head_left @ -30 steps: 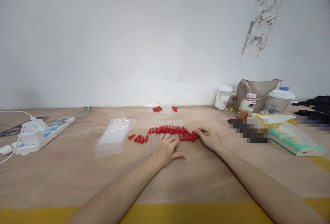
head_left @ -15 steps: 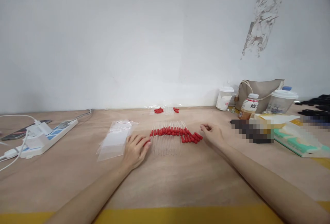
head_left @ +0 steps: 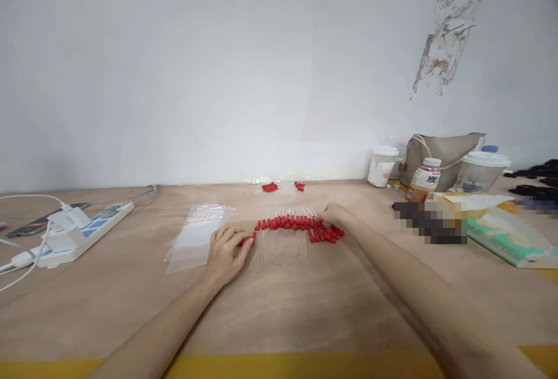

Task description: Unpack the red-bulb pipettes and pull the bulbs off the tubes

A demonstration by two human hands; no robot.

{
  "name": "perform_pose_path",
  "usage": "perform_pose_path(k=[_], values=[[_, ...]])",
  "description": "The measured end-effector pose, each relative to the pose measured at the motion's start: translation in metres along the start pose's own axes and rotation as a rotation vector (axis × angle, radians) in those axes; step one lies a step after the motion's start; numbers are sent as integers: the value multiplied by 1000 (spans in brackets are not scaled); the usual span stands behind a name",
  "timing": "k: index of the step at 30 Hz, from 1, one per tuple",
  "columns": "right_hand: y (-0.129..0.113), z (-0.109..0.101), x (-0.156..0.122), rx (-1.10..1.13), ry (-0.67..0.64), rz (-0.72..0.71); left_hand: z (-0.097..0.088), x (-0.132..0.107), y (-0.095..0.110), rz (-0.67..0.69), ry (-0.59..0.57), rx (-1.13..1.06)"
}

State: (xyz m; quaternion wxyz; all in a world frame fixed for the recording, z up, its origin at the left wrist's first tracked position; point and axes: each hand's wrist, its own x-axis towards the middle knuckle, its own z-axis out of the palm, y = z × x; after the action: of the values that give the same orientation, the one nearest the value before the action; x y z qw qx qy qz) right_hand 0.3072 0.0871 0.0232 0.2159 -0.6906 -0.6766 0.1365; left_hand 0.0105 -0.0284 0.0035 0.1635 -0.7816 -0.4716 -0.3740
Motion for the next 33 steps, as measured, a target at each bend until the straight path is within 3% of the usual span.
perform_pose_path(k=[4, 8, 12, 16, 19, 24, 29, 33], values=[[-8, -14, -7, 15, 75, -29, 1, 0, -2, -8, -12, -1], [-13, -24, -39, 70, 223, -209, 4, 1, -3, -15, -25, -56], [-5, -7, -86, 65, 489, -667, 4, 0, 5, -59, -21, -156], [-2, 21, -119, 18, 558, -855, 0, -1, 20, 22, -121, -179], [-7, 32, -128, 5, 562, -917, 0, -2, 32, 160, -172, -135], [-17, 36, -132, -4, 540, -981, 11, -3, 43, 326, -145, -80], [-20, 38, -133, 14, 548, -987, 16, -2, 48, 376, -71, -25], [-18, 36, -135, -30, 530, -995, 11, -4, 51, 365, -86, -2]])
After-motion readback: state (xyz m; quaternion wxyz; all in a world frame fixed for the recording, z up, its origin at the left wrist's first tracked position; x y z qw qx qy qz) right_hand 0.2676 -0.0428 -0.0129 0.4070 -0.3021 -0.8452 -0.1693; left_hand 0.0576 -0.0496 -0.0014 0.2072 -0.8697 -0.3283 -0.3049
